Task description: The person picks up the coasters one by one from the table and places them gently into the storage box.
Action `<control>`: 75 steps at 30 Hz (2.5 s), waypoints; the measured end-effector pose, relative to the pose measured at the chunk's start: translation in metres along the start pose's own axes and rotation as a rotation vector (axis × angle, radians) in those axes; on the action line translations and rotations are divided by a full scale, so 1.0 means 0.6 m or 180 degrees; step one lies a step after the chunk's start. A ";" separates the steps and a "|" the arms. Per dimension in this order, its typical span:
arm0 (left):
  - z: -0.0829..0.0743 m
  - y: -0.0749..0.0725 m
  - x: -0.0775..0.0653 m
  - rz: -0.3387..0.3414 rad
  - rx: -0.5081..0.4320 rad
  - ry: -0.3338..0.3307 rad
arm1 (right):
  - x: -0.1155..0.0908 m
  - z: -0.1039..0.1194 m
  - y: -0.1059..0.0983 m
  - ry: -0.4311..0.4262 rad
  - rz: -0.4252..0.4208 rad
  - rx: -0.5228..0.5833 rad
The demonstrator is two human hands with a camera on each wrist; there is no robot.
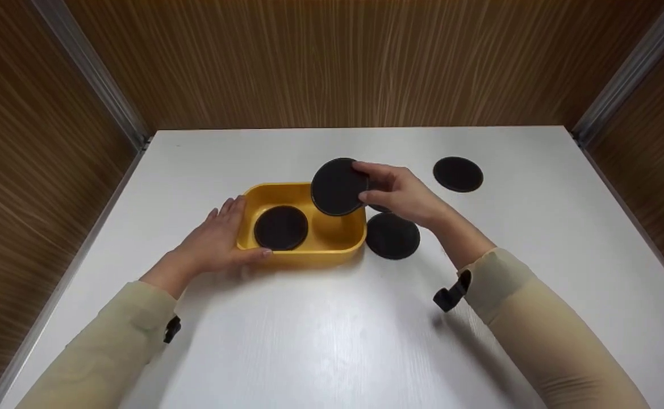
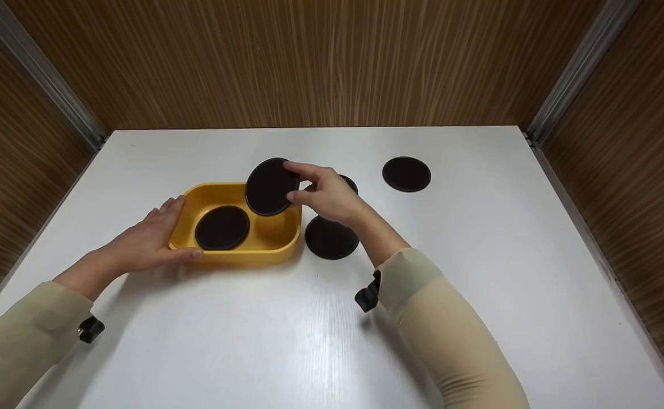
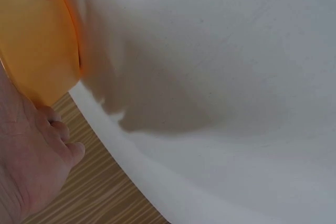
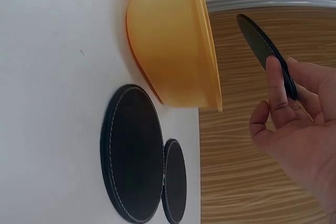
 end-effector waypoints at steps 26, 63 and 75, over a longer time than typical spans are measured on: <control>0.002 0.000 0.002 -0.0007 0.0009 -0.0005 | 0.051 0.001 0.093 -0.0012 0.0192 -0.0051; -0.002 -0.003 -0.001 -0.0035 0.0060 0.0029 | 0.096 -0.026 0.164 0.0638 0.0183 -0.1178; -0.002 -0.001 0.000 -0.0032 0.0031 0.0049 | 0.099 -0.031 0.180 0.0728 0.0095 -0.1285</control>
Point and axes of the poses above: each hand's wrist, its own x-axis towards the middle knuckle, its own y-axis out of the palm, z = x × y, the point moved 4 cm from there along x, towards the middle knuckle, and after that the axes turned 1 degree about -y, right-handed, at the moved point
